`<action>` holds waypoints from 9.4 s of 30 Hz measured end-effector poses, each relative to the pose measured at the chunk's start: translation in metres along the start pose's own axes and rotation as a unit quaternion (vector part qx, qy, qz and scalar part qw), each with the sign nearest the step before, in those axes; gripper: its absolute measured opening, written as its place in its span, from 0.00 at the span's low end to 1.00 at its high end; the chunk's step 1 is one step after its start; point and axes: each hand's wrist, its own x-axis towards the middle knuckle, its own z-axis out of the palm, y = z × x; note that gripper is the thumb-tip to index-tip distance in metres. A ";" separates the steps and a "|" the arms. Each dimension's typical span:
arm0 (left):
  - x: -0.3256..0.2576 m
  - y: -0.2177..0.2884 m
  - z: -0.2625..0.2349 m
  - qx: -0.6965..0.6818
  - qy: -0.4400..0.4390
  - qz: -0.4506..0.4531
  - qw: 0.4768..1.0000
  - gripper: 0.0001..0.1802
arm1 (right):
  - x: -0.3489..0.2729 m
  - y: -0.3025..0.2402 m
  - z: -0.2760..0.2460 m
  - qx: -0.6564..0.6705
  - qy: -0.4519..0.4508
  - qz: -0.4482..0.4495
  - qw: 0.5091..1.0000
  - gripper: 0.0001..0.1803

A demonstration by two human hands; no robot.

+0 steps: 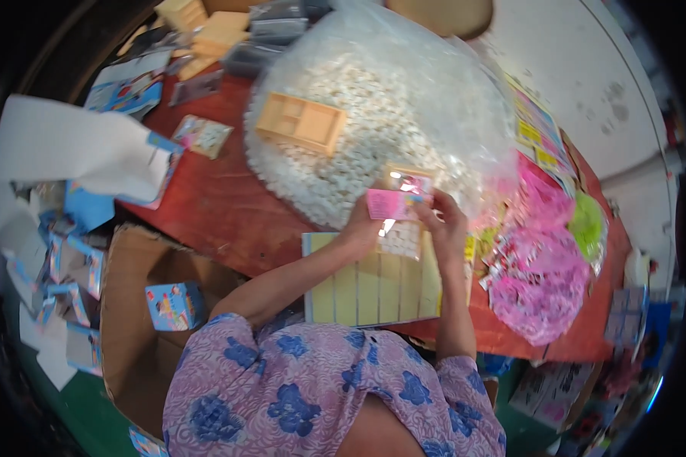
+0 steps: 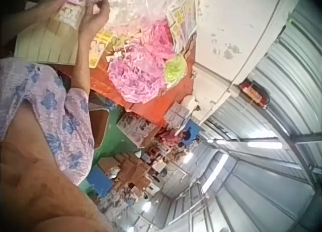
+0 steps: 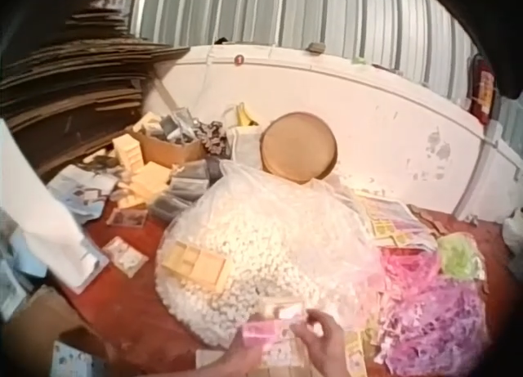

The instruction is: Packaging small white plastic toy blocks into plastic trays and then sealing them into bags.

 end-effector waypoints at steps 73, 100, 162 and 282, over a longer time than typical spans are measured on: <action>0.021 0.189 -0.114 -0.012 0.323 0.170 0.931 0.13 | -0.028 0.011 -0.033 0.269 -0.128 0.034 0.954 0.13; -0.091 -0.027 -0.035 0.739 -0.262 0.323 0.530 0.23 | -0.013 0.038 0.006 -0.357 -0.088 -0.289 0.884 0.24; -0.013 0.005 -0.058 0.653 -0.062 0.357 0.665 0.07 | 0.096 0.018 0.000 -0.488 -0.049 -0.226 0.842 0.25; 0.139 0.024 -0.018 -0.169 0.141 -0.013 0.975 0.14 | 0.164 -0.001 0.054 -0.367 0.024 -0.336 0.867 0.07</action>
